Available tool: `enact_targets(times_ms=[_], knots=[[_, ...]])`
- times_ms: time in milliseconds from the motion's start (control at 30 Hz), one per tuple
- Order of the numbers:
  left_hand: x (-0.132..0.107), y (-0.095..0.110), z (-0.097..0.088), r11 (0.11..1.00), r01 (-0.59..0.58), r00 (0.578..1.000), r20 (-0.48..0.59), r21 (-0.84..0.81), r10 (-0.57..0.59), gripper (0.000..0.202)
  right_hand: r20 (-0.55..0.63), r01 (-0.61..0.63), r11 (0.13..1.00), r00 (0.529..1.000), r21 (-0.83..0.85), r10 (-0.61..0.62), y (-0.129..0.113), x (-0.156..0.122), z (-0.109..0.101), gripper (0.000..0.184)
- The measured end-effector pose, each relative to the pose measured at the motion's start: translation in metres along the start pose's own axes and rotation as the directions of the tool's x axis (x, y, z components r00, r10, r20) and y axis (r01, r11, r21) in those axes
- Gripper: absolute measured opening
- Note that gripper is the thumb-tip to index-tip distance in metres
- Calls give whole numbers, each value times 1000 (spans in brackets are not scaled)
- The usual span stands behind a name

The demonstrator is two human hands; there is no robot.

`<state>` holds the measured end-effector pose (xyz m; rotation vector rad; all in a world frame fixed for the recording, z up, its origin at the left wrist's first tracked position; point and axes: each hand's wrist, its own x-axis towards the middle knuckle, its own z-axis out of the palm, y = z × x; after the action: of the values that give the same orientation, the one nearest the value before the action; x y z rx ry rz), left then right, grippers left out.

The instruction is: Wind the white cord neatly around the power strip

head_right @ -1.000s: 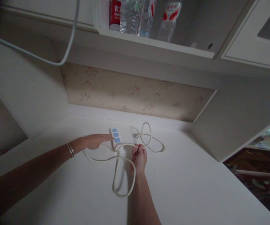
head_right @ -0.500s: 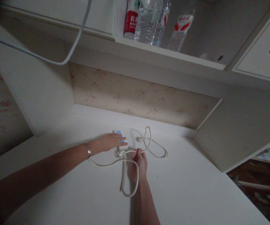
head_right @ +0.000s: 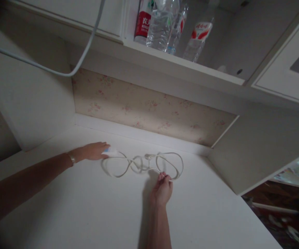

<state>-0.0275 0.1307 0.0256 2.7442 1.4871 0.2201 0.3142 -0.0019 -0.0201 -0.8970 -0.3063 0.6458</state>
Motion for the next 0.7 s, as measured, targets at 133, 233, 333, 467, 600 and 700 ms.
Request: enact_targets(times_ms=[133,233,333,467,600,700], knots=[[-58,-38,1,949,296,952,-113,108,-284,47,-149,105,994,983,-8,-105,-13,24,-26,9],[-99,-42,-3,838,522,851,-169,160,-497,47,-162,110,994,981,-18,-112,-16,28,-29,11],[-126,-29,-11,751,645,755,-268,143,-598,51,-74,26,999,997,-31,-28,-9,16,-16,14],[-141,4,-19,756,653,701,-416,48,-579,52,177,-300,935,926,-186,333,4,-35,15,10],[-146,39,-15,870,474,745,-465,-136,-479,48,431,3,860,866,-510,253,12,-109,48,32],[-151,62,-8,945,204,845,-440,-257,-303,51,678,481,758,731,-441,-69,18,-142,67,48]])
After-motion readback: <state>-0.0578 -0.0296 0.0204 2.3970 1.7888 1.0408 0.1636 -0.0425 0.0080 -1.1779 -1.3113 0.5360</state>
